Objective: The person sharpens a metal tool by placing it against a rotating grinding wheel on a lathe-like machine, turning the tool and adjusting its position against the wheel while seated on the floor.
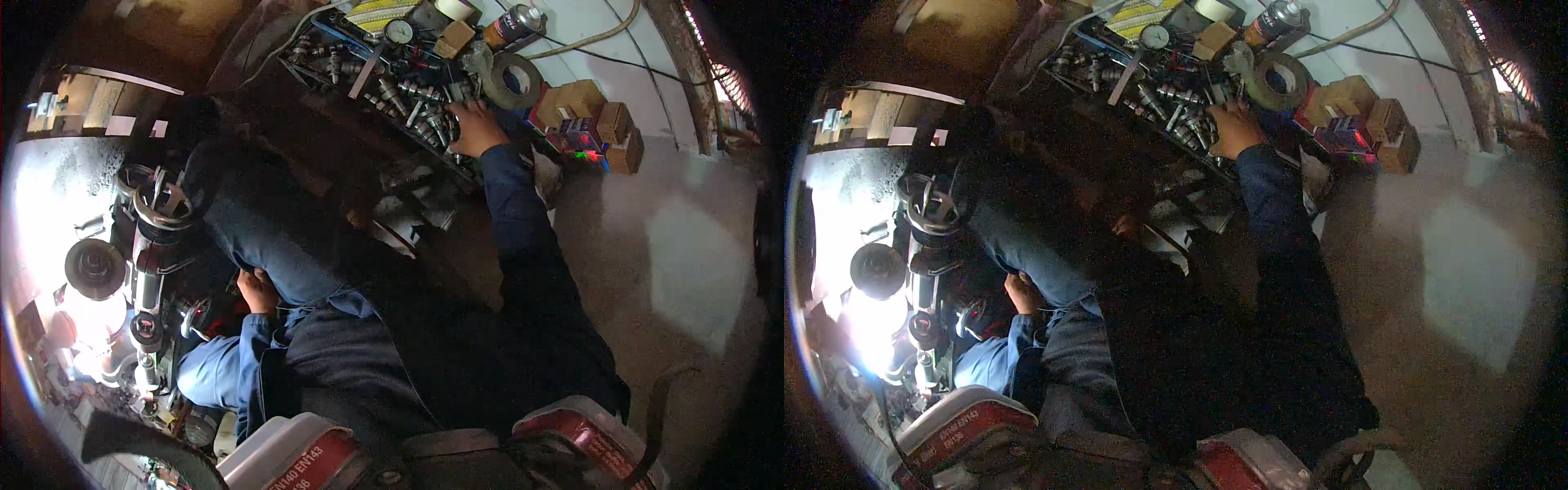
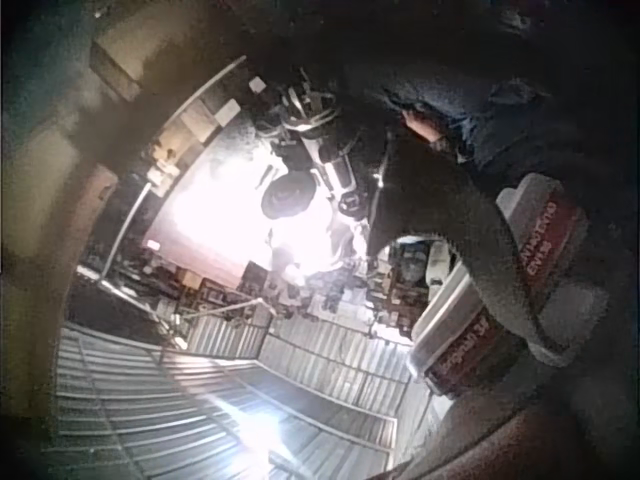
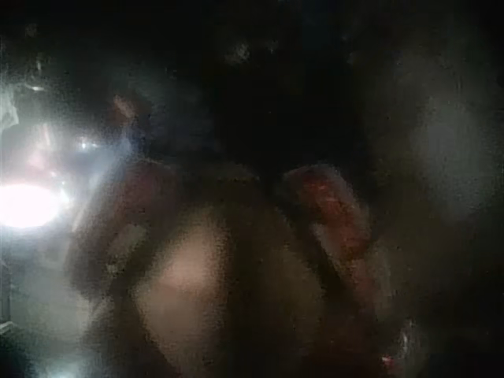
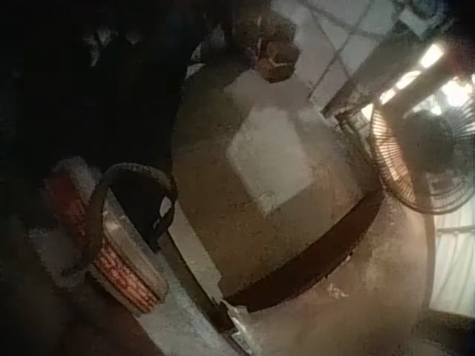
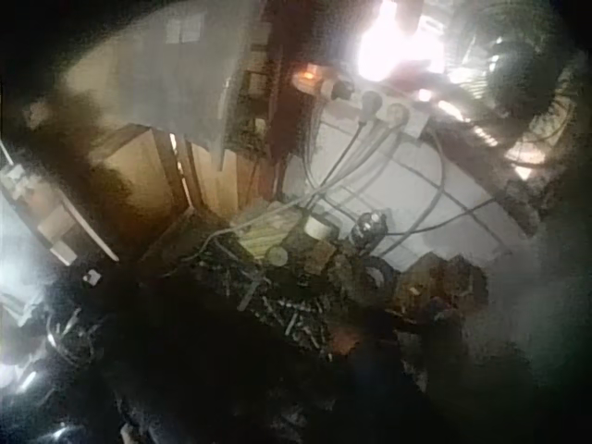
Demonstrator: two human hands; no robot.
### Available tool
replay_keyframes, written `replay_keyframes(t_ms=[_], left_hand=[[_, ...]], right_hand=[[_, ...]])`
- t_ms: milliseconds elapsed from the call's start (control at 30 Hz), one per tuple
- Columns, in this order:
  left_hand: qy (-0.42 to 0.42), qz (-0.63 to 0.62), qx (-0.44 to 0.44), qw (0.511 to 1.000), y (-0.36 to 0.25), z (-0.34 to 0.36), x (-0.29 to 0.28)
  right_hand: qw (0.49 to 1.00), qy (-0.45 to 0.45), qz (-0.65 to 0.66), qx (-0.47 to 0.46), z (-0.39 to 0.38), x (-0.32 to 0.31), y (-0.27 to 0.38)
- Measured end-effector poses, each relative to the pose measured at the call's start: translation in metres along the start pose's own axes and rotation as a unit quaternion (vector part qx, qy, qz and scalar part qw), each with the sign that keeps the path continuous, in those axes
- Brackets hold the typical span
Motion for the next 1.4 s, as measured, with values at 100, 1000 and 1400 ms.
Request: replay_keyframes(t_ms=[100, 1000, 1400], left_hand=[[-0.002, -0.007, 0.017, 1.0, -0.007, 0.003, -0.004], [0.182, -0.483, -0.126, 0.847, -0.229, 0.101, -0.026], [0.138, -0.569, -0.128, 0.8, -0.212, 0.098, -0.025]], right_hand=[[0.999, -0.033, 0.021, -0.018, -0.004, -0.006, -0.002], [0.706, -0.011, 0.681, -0.193, -0.112, -0.053, 0.189], [0.665, 0.086, 0.726, -0.156, -0.111, -0.085, 0.213]])
Point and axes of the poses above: each hand's wrist, its own z-axis towards the middle knuckle, its own x-axis out of the palm, y = z × x, the point moved 2 cm from there along z, towards the middle knuckle, and after that the axes turned 4 degrees about x, right-handed, at the moved point
